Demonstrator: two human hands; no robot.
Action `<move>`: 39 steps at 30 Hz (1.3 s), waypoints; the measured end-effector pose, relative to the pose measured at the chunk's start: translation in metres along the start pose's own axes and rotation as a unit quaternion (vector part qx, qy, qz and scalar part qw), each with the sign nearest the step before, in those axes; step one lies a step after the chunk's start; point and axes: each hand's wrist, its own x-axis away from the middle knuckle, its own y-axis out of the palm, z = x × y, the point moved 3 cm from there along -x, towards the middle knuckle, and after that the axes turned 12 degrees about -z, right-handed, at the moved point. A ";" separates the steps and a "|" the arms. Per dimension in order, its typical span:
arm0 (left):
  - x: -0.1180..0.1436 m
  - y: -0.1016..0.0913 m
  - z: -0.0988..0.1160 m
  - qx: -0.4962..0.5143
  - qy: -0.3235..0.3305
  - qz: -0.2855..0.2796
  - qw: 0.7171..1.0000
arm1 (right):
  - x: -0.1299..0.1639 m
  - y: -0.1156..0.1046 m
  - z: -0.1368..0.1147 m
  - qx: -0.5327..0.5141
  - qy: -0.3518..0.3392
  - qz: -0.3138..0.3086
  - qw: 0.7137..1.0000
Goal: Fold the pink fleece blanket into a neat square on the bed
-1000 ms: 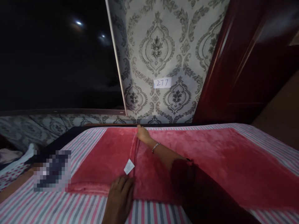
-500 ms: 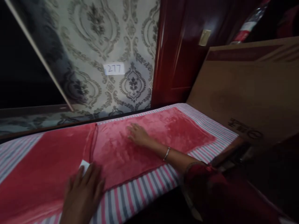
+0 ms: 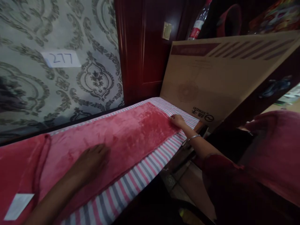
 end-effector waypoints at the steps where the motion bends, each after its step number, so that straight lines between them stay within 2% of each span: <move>1: -0.013 -0.007 0.003 -0.002 0.006 0.001 1.000 | -0.002 0.002 0.004 0.003 0.000 -0.008 1.000; 3: -0.040 -0.015 0.007 -0.014 -0.007 -0.002 1.000 | -0.007 0.006 0.008 0.007 0.000 -0.015 1.000; 7: -0.090 -0.016 0.000 -0.013 -0.078 0.018 0.997 | -0.017 0.009 0.012 0.005 0.001 -0.023 1.000; 12: -0.121 -0.025 -0.013 0.027 -0.116 0.073 0.990 | -0.020 0.008 0.014 -0.019 -0.020 -0.012 1.000; 16: -0.132 -0.037 -0.023 0.013 -0.165 0.095 0.982 | -0.020 0.008 0.017 -0.044 -0.038 0.025 0.998; 22: -0.142 -0.037 -0.025 0.000 -0.170 0.090 0.981 | -0.032 0.008 0.022 -0.101 -0.057 0.040 0.992; 26: -0.133 -0.041 -0.025 0.027 -0.192 0.168 0.967 | -0.041 -0.006 0.022 -0.149 -0.098 0.089 0.980; 28: -0.130 -0.043 -0.025 0.029 -0.201 0.197 0.959 | -0.042 -0.007 0.024 -0.161 -0.097 0.101 0.977; 29: -0.130 -0.043 -0.024 0.025 -0.203 0.192 0.960 | -0.041 -0.004 0.026 -0.163 -0.091 0.098 0.977; 33: -0.137 -0.037 -0.023 -0.001 -0.199 0.111 0.974 | -0.033 0.015 0.034 -0.158 -0.061 0.064 0.984; 36: -0.140 -0.035 -0.022 -0.012 -0.188 0.104 0.977 | -0.029 0.023 0.037 -0.156 -0.053 0.046 0.985; 39: -0.140 -0.034 -0.022 -0.005 -0.187 0.106 0.977 | -0.026 0.020 0.038 -0.155 -0.062 0.023 0.986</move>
